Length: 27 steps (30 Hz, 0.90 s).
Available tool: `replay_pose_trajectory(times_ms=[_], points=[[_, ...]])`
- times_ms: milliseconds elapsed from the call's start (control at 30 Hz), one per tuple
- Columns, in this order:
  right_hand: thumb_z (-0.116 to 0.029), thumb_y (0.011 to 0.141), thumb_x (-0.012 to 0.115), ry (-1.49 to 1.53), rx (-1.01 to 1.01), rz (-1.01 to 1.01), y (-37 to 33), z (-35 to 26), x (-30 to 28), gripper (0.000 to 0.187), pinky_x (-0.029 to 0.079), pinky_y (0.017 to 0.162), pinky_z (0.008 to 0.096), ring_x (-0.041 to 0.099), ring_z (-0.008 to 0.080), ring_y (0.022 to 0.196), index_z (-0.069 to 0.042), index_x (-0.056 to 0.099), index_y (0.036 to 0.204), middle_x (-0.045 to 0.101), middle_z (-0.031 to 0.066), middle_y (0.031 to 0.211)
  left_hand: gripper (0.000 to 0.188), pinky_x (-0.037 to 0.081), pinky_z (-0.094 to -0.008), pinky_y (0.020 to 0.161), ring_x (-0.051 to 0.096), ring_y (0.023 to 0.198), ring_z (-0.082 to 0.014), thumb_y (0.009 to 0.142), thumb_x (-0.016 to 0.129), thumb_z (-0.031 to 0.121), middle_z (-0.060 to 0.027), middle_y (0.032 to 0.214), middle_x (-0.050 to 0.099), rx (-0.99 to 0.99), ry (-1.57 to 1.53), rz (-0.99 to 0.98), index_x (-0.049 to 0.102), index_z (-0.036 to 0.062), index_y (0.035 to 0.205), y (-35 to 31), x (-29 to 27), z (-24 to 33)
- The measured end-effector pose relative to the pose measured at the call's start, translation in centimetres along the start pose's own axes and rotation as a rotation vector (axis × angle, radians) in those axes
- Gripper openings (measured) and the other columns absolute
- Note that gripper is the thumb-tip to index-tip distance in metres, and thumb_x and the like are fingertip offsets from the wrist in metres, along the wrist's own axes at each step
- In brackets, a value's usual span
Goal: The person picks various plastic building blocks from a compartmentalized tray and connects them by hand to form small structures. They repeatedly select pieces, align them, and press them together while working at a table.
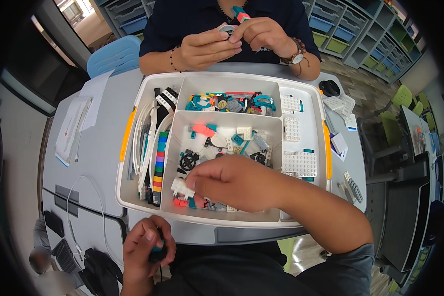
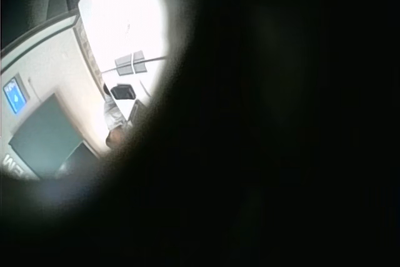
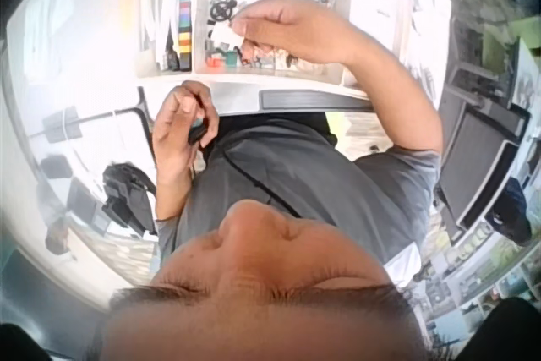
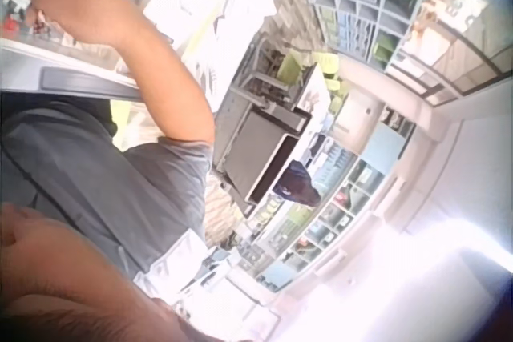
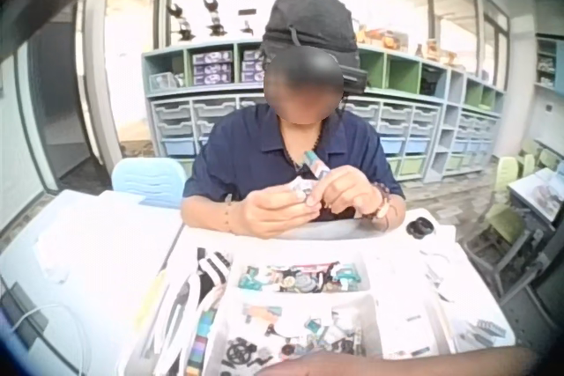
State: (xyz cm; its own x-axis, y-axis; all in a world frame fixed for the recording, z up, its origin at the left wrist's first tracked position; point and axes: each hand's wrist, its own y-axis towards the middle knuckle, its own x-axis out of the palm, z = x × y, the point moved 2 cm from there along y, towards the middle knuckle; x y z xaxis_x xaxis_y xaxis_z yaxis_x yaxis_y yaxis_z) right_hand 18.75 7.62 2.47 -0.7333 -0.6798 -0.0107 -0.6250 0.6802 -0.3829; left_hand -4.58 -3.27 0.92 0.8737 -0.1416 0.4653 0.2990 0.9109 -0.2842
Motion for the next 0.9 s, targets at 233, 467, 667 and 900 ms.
replay_pose_trajectory(times_ms=[233,467,667,900], points=[[-0.031,0.103,0.058,-0.172,-0.009,-0.215,-0.5,-1.1,1.2,0.027,0.046,0.067,0.0258,0.057,0.0063,0.074,-0.007,0.072,0.1,0.067,-0.0028,0.081,0.028,0.045,-0.0206,0.065,0.054,0.075,-0.0088,0.099,0.055,0.0,-0.0092,0.101,0.054,0.159,0.448,0.103,0.053,-0.0001,0.126,1.3,3.6,1.0],[-0.02,0.093,0.063,-0.756,-0.348,0.202,-0.5,1.2,0.1,0.016,0.052,0.07,0.0393,0.068,0.0259,0.077,-0.005,0.068,0.094,0.068,0.0099,0.081,0.023,0.043,-0.0205,0.057,0.056,0.071,-0.0084,0.103,0.055,0.014,-0.0059,0.095,0.06,0.126,0.361,0.284,0.057,0.0007,0.121,1.4,2.5,1.2],[-0.016,0.085,0.067,-1.153,-0.22,0.14,-0.7,3.7,1.1,0.017,0.055,0.08,0.0423,0.067,0.0292,0.095,-0.008,0.067,0.1,0.065,0.0103,0.096,0.034,0.038,-0.0224,0.049,0.054,0.062,-0.0112,0.101,0.057,0.015,-0.0077,0.088,0.06,0.057,0.235,0.262,0.054,-0.0039,0.129,1.1,2.0,0.8],[-0.009,0.085,0.068,-0.805,-0.135,0.112,-1.0,-0.1,0.5,0.02,0.055,0.073,0.0337,0.066,0.0208,0.082,-0.007,0.065,0.105,0.064,0.0073,0.088,0.036,0.038,-0.0222,0.05,0.052,0.06,-0.0106,0.097,0.059,0.01,-0.0076,0.083,0.059,-0.013,0.244,0.164,0.054,-0.0051,0.13,0.6,1.7,0.9]])
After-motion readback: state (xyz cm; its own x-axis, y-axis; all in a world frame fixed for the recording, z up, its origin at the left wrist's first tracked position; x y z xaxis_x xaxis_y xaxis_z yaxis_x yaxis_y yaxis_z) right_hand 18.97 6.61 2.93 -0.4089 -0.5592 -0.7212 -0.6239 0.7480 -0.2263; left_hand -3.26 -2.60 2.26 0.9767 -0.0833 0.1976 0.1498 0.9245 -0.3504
